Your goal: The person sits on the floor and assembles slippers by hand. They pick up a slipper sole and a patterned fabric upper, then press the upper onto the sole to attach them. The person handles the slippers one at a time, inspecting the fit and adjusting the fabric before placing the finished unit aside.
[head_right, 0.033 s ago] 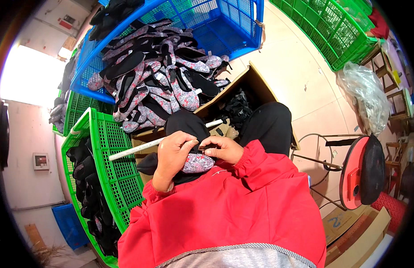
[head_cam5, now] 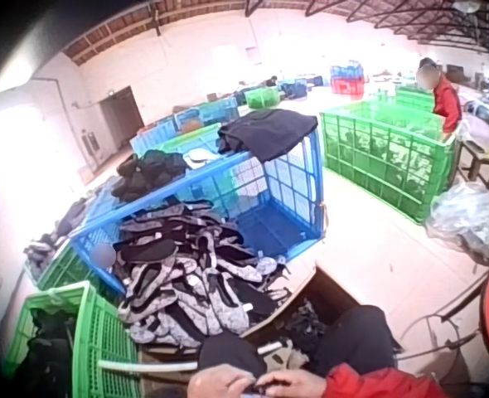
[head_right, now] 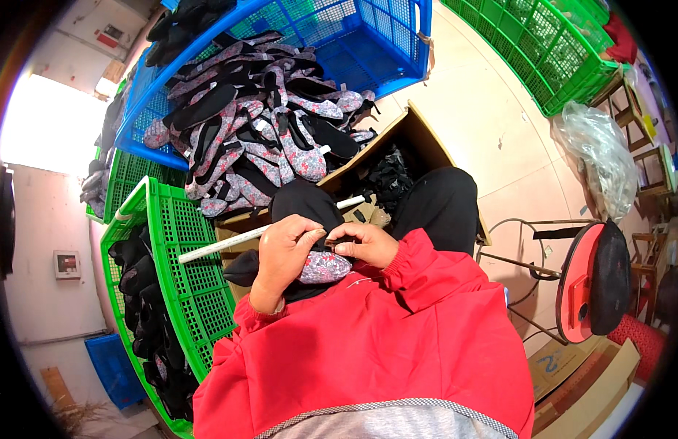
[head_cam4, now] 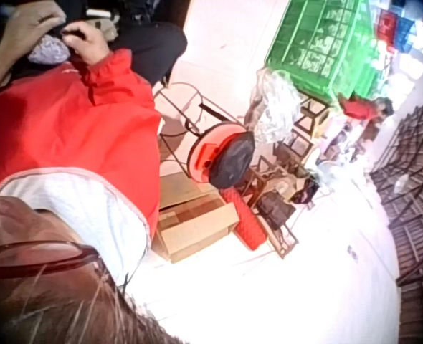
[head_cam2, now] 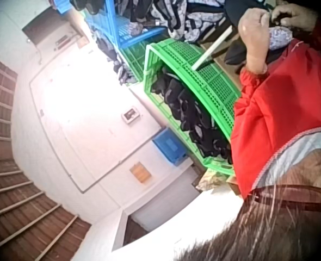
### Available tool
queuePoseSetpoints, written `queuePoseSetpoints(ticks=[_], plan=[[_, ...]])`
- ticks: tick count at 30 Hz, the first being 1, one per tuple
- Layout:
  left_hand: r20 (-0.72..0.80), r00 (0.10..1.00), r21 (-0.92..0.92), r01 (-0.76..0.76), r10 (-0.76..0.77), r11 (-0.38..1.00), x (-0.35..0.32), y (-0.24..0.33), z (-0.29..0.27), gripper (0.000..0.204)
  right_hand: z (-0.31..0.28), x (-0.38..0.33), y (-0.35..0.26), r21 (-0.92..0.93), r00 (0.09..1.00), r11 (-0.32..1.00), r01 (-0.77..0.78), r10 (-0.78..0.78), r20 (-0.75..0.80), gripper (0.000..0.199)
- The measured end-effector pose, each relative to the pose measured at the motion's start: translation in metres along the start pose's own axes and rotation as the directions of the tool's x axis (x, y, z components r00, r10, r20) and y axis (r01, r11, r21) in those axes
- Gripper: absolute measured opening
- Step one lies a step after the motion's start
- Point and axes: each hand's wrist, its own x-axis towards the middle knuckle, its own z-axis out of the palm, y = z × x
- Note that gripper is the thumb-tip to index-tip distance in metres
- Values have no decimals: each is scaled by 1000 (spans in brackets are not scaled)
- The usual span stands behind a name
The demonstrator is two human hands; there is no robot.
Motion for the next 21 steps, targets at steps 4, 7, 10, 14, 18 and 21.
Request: queuePoseSetpoints(ticks=[4,7,10,14,18,21], plan=[[17,1000,-4,-7,7,1000,1,1,2,8,1,1,-2,-27,1000,1000,-5,4,-28,19],[28,999,-3,-16,16,1000,2,0,2,8,-3,2,3,-49,1000,999,-23,22,-21,18],[47,999,11,-16,15,1000,2,0,3,8,-3,3,1,-32,999,999,-37,37,-24,17],[66,998,6,-14,13,1000,3,0,4,8,-5,3,6,-14,999,999,-41,41,-24,17],[74,997,11,-10,9,1000,5,3,4,9,-6,3,7,-2,999,999,-43,43,-26,16],[71,997,9,-22,21,1000,5,1,5,9,-5,4,7,9,999,999,-35,35,-29,16]])
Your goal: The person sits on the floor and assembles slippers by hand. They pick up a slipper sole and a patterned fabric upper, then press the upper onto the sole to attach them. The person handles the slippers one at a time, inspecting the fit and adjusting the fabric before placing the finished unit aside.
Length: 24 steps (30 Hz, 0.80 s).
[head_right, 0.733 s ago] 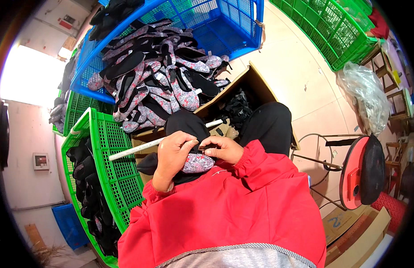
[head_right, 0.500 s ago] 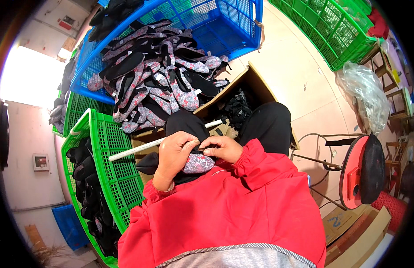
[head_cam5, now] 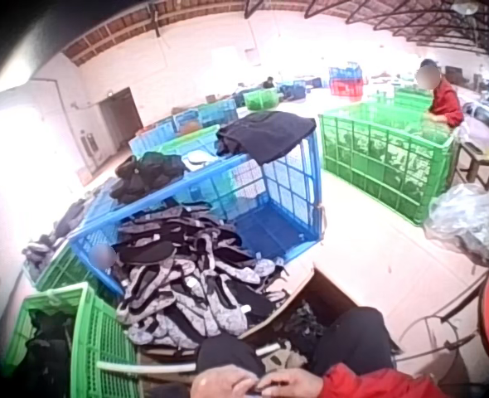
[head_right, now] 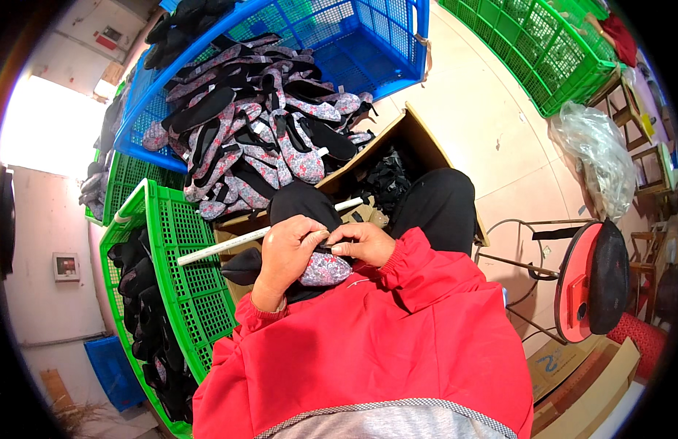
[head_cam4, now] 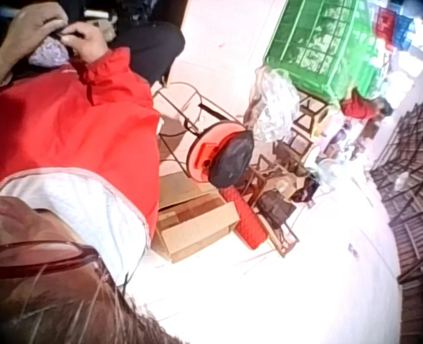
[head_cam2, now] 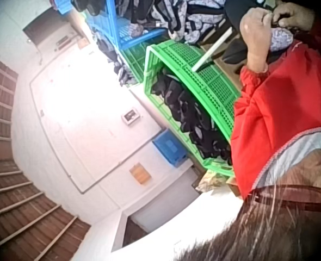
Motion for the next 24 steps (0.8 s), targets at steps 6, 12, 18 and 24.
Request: queuePoseSetpoints(ticks=[6,12,18,24], plan=[[16,1000,13,2,-2,1000,0,-1,-1,10,-1,0,2,10,1000,1000,1,-1,-3,15],[12,1000,4,11,-11,1000,1,1,-1,10,0,0,1,-10,1000,1000,2,-2,7,15],[18,1000,13,5,-5,1000,1,-2,0,10,0,0,0,-19,1000,1000,-7,7,7,15],[-2,1000,8,7,-7,1000,2,1,1,10,-1,-1,7,-40,1000,999,26,-26,2,15]])
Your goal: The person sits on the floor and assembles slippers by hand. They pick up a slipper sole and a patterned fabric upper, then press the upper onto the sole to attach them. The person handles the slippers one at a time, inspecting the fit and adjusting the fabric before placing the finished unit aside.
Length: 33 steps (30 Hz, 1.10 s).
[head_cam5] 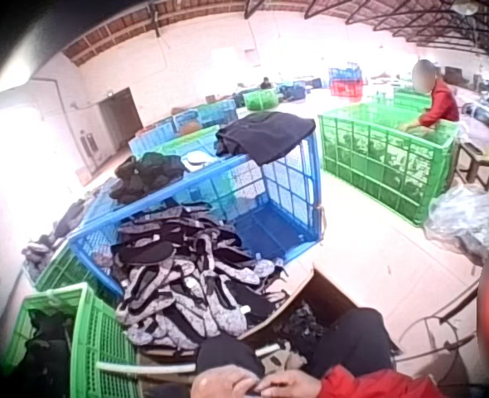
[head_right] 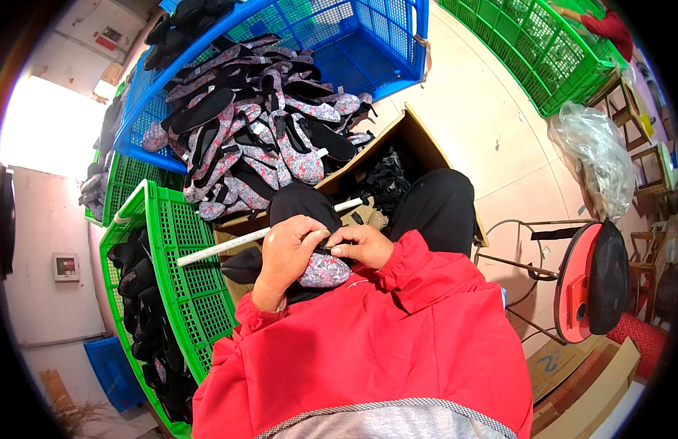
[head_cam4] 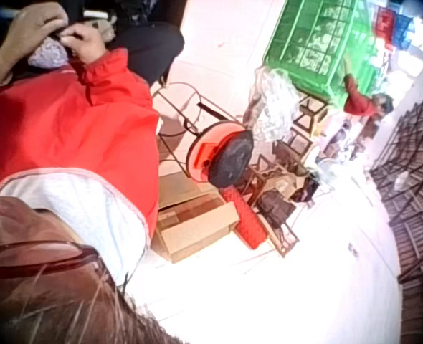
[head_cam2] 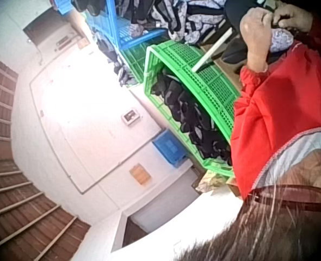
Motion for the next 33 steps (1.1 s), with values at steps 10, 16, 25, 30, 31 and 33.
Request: queuePoseSetpoints(ticks=[10,16,25,30,31,33], plan=[[-108,993,48,62,-57,997,27,-8,17,14,13,-16,-1,39,1000,999,17,-18,16,63],[-131,986,76,-90,100,993,65,-17,41,22,5,-14,11,185,992,980,-70,88,-89,53],[-270,942,264,-127,199,956,61,-7,6,8,-4,-11,8,283,969,959,32,39,-243,49],[15,976,78,-217,216,973,16,17,-37,19,-24,-6,15,512,960,858,-40,176,-219,45],[127,956,93,-276,263,957,8,18,-43,30,-30,-6,21,535,962,840,-90,213,-172,46],[253,914,280,-384,318,880,-2,26,-46,43,-30,-5,23,577,951,795,-189,295,-95,46]])
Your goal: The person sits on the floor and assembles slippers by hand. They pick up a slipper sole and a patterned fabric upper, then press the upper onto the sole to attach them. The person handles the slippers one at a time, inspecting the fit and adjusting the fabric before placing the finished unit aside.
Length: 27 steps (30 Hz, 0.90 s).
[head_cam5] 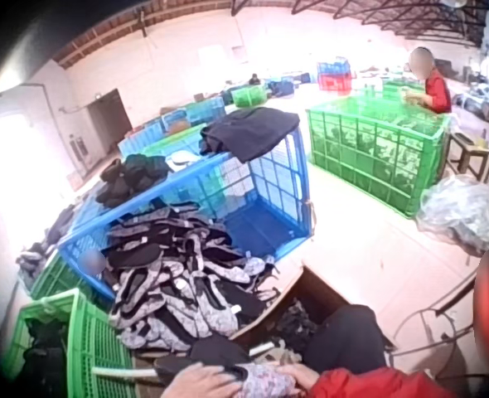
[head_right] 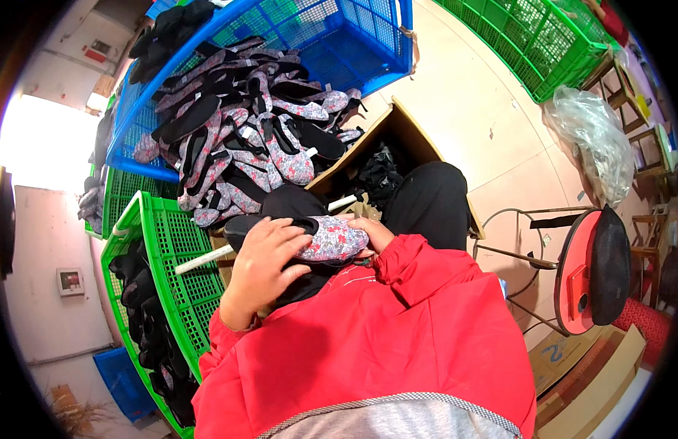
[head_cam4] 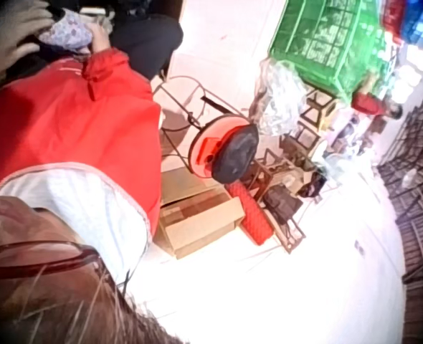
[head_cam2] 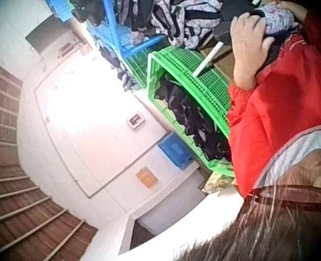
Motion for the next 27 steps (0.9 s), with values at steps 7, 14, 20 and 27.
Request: queuePoseSetpoints(ticks=[7,14,20,27], plan=[[42,998,213,39,-49,976,-26,1,15,47,12,-7,-15,-110,957,957,-269,278,79,44],[54,957,-33,287,-285,957,-37,1,-3,46,6,-11,2,-173,982,985,-15,47,181,49],[47,918,-169,396,-394,903,-34,0,6,43,19,-17,-3,-171,995,985,-34,50,90,23],[-273,901,-184,297,-339,937,-19,3,43,28,23,-17,-2,-239,998,969,-54,55,1,22]])
